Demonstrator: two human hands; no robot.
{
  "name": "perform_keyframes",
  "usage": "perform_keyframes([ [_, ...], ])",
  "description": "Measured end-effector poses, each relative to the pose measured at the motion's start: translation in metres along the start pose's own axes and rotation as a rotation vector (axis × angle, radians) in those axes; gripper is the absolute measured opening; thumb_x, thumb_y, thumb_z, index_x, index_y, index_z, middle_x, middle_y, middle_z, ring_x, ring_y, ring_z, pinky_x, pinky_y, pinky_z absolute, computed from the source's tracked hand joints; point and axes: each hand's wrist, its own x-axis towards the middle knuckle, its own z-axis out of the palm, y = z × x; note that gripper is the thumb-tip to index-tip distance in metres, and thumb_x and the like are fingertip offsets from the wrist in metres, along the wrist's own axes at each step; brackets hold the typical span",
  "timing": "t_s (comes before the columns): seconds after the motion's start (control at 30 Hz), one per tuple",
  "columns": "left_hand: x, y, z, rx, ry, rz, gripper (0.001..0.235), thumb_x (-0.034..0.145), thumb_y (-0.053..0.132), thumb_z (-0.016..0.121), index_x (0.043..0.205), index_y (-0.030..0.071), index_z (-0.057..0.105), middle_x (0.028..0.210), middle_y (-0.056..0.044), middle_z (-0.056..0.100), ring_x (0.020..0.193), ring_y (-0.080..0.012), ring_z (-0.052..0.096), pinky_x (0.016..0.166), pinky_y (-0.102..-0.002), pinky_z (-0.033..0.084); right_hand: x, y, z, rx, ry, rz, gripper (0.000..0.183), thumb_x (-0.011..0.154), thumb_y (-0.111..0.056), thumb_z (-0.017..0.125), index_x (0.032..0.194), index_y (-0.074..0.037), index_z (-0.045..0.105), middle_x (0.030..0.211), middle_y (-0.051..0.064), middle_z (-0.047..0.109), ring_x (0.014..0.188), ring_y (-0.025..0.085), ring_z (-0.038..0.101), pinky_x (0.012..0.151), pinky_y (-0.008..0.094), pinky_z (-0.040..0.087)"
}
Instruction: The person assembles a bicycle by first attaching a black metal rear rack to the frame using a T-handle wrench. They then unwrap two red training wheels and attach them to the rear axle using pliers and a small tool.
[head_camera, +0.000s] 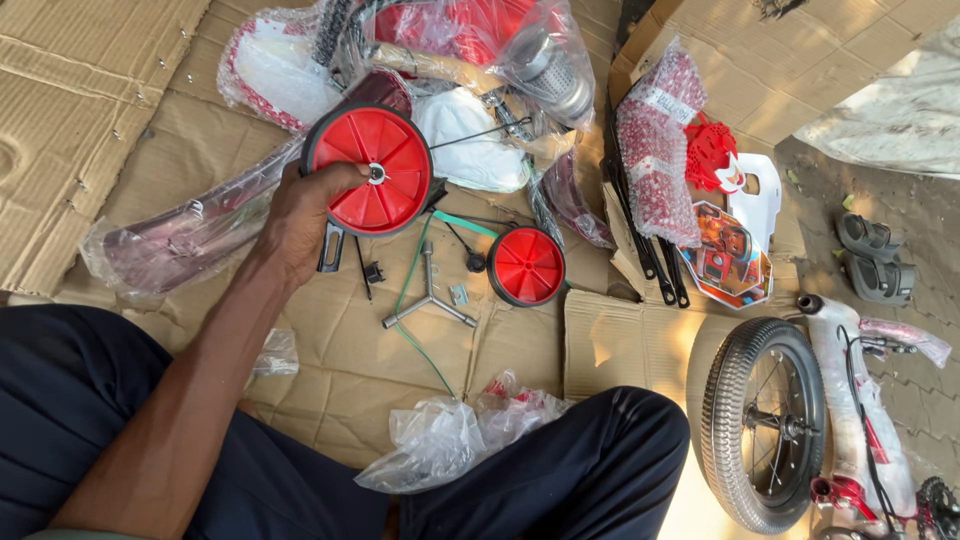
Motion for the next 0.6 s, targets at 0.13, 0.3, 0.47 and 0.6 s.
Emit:
perform_keyframes([
  [0.13,-0.001,-0.002,-0.001,0.047,-0.045,-0.006,0.033,0.079,0.022,0.076,0.106,0.005,0.072,0.099,-0.004,0.073,0.091,-0.0130,0.067,0.086,-0.032,0.052,0.016,0.029,0.004,-0.038,-0.084,-0.011,0.020,0.099,-0.010,0.066,0.117,0.000,0.067,0.108,0.011,0.068,0.094,0.022,0.068,0.077,0.033,0.058],
  [0.3,0.003,-0.018,-0.004,0.199,0.043,-0.042,0.040,0.077,0.024,0.081,0.109,0.005,0.067,0.099,-0.003,0.073,0.090,-0.0109,0.066,0.086,-0.030,0.051,0.029,0.080,0.007,-0.095,-0.133,-0.009,0.018,0.099,-0.014,0.066,0.112,-0.001,0.069,0.101,0.010,0.069,0.085,0.021,0.069,0.071,0.033,0.057],
  [0.47,0.007,-0.025,-0.004,0.328,0.036,0.001,0.047,0.078,0.026,0.083,0.115,0.005,0.064,0.102,-0.002,0.071,0.091,-0.0114,0.066,0.084,-0.030,0.052,0.016,0.141,0.019,-0.170,-0.179,0.041,0.018,0.099,-0.018,0.067,0.107,-0.003,0.071,0.093,0.008,0.071,0.077,0.021,0.070,0.065,0.033,0.057],
  [0.6,0.001,-0.030,-0.008,0.312,0.002,-0.001,0.042,0.080,0.021,0.081,0.116,0.007,0.065,0.104,-0.001,0.071,0.090,-0.0111,0.066,0.079,-0.029,0.053,-0.021,0.199,0.001,-0.287,-0.188,0.120,0.019,0.100,-0.022,0.067,0.103,-0.004,0.072,0.088,0.007,0.073,0.070,0.020,0.071,0.060,0.033,0.056],
])
